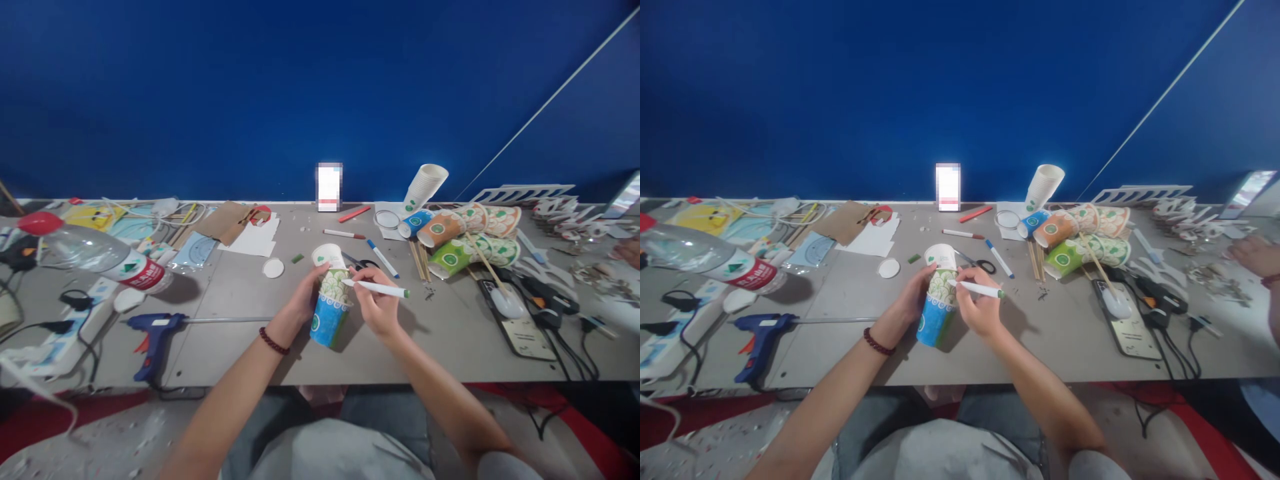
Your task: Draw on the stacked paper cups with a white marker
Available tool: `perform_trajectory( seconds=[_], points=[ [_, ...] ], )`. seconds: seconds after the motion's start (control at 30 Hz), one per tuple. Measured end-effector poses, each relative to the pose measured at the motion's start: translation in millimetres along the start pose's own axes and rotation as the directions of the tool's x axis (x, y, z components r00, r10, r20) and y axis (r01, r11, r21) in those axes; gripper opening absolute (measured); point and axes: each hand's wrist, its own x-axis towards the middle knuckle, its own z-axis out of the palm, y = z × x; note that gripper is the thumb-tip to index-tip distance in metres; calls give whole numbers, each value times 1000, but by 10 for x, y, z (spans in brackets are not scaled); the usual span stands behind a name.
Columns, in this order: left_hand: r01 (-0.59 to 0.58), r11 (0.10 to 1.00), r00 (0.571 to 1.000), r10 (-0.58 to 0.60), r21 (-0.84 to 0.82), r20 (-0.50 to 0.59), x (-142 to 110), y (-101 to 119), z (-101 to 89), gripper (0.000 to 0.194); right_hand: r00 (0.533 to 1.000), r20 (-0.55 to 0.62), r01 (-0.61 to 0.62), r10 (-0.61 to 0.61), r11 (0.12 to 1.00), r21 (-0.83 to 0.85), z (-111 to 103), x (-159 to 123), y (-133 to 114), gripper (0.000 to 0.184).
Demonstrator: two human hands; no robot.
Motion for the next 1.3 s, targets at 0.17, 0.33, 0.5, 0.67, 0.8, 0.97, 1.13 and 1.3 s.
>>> perform_trajectory(
  seconds=[0.17,0.33,0.5,0.67,0.8,0.97,1.13,1.3],
  points=[
    [5,1000,1000,-5,-1,12,13,-8,-16,32,1000,7,-15,15,1000,24,1,7,-26,5],
    [0,1000,1000,0,3,23,20,-14,-33,33,994,-2,-112,113,981,156,4,28,-25,6],
    [55,998,998,-55,4,23,0,2,-24,34,985,-56,-146,166,954,264,8,39,8,5],
    [56,998,998,-56,-7,5,5,-7,-24,34,985,-69,-137,160,956,259,12,24,22,6],
    [39,998,997,-37,-38,64,34,-6,-31,37,983,-76,-142,166,958,248,19,31,8,6],
    [35,997,997,-30,-73,64,52,23,-24,33,978,-86,-168,191,961,221,25,50,-20,7],
    [41,996,996,-35,-74,77,53,9,-5,33,976,-85,-180,198,966,188,25,53,-31,8],
    [37,998,994,-31,-60,101,45,-14,-10,33,985,-80,-145,155,982,121,21,38,-32,10]
  ],
)
